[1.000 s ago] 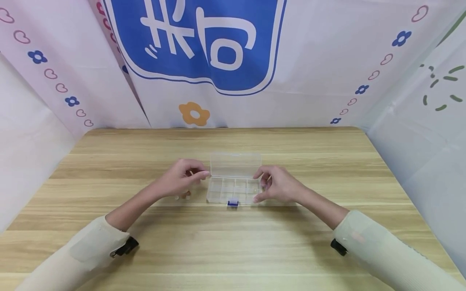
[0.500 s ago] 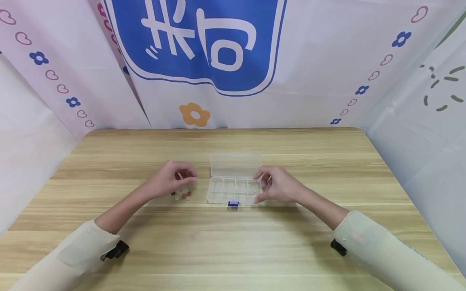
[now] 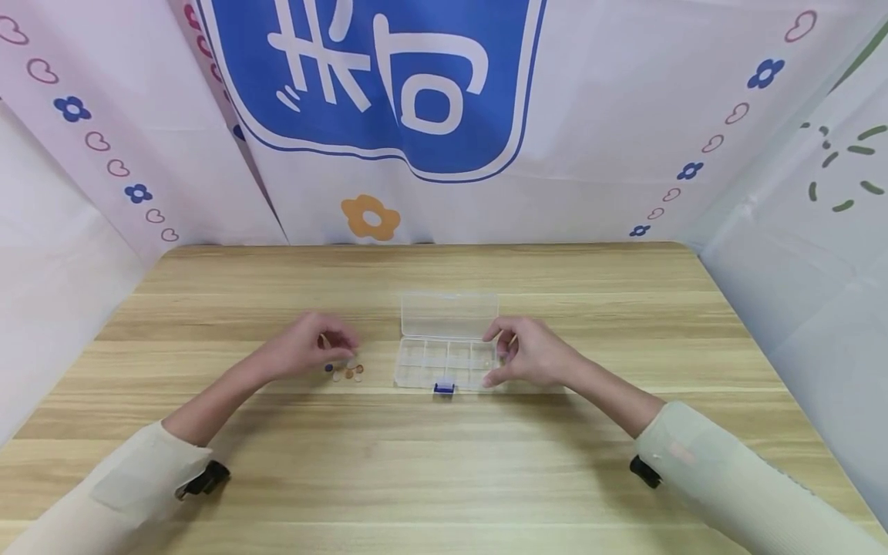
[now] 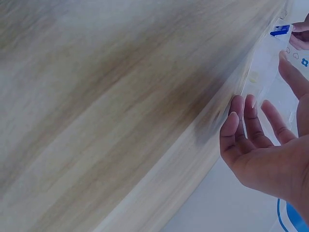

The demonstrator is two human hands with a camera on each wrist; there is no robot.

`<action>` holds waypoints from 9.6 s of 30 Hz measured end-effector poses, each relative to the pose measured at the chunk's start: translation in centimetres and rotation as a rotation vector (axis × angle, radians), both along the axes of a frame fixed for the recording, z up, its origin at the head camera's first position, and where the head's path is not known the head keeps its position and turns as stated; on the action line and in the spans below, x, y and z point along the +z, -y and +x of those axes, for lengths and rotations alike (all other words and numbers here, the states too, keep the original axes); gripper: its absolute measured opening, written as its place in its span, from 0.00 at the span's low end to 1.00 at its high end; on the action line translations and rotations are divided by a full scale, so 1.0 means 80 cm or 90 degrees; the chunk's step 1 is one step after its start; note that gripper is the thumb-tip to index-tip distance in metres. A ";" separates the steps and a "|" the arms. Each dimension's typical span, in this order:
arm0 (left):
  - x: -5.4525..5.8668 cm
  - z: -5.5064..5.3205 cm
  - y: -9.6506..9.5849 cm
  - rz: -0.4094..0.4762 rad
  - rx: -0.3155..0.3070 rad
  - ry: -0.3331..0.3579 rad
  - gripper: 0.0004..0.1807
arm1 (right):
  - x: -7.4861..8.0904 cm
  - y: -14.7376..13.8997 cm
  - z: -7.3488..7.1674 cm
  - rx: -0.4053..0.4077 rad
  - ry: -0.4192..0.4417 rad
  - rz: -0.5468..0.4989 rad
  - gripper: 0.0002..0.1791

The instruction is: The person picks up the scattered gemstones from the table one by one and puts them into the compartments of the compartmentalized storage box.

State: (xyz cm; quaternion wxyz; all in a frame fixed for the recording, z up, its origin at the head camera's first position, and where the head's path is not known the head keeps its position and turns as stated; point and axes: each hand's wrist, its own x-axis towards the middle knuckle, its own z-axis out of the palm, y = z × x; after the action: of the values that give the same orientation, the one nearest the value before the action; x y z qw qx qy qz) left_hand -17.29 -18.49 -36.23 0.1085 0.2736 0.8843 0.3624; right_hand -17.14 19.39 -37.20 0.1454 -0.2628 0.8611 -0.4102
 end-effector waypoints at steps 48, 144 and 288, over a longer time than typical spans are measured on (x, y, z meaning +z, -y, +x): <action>0.003 0.001 0.011 -0.072 0.035 0.011 0.03 | 0.000 0.001 -0.001 -0.007 -0.001 0.006 0.31; 0.028 -0.012 -0.096 0.063 -0.028 -0.008 0.03 | 0.000 0.000 -0.002 -0.004 0.003 0.005 0.32; 0.013 -0.013 -0.078 0.046 -0.015 -0.043 0.06 | 0.004 0.004 0.001 -0.007 -0.003 0.014 0.31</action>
State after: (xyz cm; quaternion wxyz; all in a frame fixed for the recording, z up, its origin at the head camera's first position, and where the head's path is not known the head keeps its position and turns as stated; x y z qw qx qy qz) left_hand -18.34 -12.27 -35.22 0.0724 0.2997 0.8706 0.3833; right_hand -17.09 19.10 -36.89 0.1442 -0.2576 0.8672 -0.4010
